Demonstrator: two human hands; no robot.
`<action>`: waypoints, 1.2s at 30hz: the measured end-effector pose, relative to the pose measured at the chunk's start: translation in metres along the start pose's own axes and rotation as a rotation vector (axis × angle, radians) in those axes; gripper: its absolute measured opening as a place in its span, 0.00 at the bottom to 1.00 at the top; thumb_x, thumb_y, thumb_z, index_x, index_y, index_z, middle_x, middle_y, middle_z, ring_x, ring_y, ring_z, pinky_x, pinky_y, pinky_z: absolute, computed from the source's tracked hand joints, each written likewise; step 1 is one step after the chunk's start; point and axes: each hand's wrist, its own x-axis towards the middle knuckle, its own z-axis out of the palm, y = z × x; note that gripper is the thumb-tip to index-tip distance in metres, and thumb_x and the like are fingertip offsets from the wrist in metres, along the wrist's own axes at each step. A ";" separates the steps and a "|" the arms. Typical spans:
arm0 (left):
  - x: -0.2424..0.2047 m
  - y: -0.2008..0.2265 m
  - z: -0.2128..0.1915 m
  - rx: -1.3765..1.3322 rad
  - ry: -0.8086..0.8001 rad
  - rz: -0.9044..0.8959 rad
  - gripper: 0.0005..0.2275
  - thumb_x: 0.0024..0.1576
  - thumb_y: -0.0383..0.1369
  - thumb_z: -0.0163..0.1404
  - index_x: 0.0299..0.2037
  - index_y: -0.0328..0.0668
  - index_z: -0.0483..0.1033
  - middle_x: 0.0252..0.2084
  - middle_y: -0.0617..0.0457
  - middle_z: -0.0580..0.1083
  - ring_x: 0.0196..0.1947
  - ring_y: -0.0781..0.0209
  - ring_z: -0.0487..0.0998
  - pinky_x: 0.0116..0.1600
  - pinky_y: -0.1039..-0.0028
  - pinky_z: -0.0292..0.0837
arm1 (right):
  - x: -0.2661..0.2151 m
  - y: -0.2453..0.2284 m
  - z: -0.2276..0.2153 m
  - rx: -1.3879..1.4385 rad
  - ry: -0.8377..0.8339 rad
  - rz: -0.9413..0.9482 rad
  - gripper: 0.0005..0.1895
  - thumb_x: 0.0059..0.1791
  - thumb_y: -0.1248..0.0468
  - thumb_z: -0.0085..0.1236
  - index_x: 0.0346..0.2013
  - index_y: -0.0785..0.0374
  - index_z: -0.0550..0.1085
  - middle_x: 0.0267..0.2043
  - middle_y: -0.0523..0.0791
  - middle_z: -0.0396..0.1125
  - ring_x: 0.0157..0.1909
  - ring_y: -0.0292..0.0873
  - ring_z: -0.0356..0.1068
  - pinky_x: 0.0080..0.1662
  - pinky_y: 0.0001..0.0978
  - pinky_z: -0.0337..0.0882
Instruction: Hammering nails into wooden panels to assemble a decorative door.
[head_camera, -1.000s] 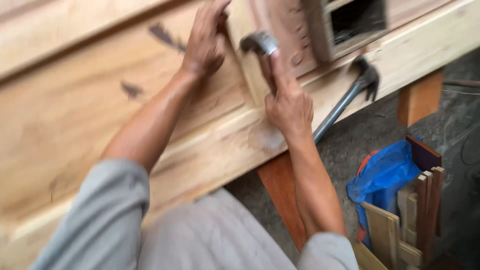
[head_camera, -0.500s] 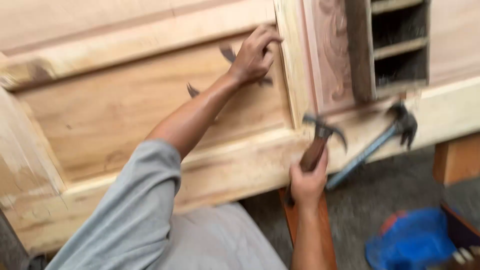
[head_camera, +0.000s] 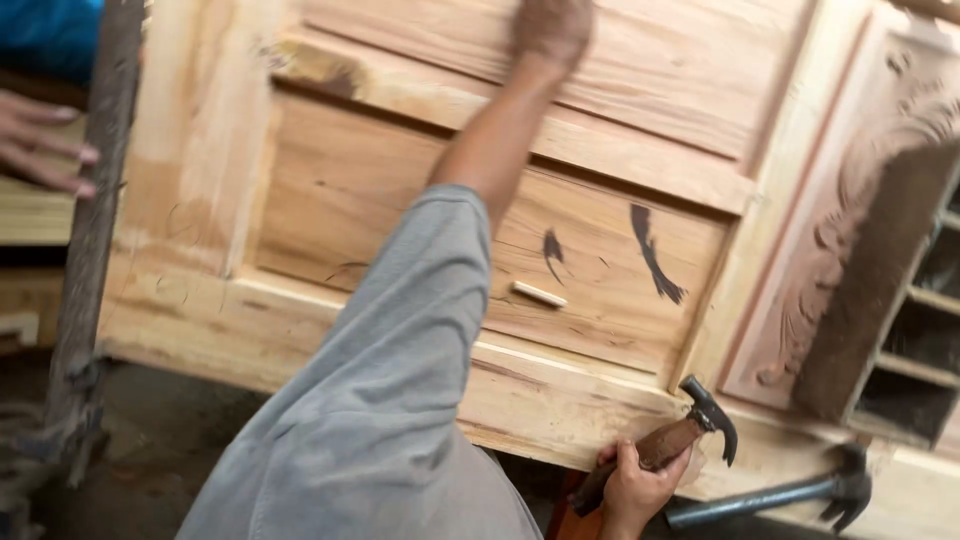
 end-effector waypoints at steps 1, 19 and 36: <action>-0.012 -0.009 -0.001 0.021 0.040 -0.049 0.18 0.65 0.43 0.27 0.32 0.46 0.68 0.29 0.53 0.65 0.27 0.63 0.68 0.30 0.70 0.74 | -0.002 -0.004 0.001 0.017 -0.004 -0.007 0.47 0.46 0.79 0.52 0.78 0.62 0.48 0.30 0.48 0.65 0.23 0.42 0.65 0.26 0.35 0.69; -0.294 -0.095 -0.416 -0.032 0.164 -0.354 0.05 0.67 0.29 0.48 0.45 0.37 0.75 0.40 0.47 0.80 0.39 0.59 0.83 0.43 0.70 0.81 | -0.012 -0.047 0.060 -0.052 -0.205 -0.152 0.34 0.47 0.79 0.51 0.68 0.68 0.55 0.32 0.49 0.66 0.24 0.46 0.68 0.28 0.38 0.74; -0.270 -0.145 -0.417 0.093 0.100 -0.018 0.00 0.60 0.29 0.61 0.38 0.45 0.84 0.34 0.58 0.81 0.41 0.61 0.75 0.52 0.66 0.68 | -0.113 -0.208 0.322 -0.732 -0.686 -0.778 0.48 0.47 0.68 0.62 0.77 0.53 0.50 0.37 0.47 0.73 0.35 0.42 0.78 0.39 0.35 0.80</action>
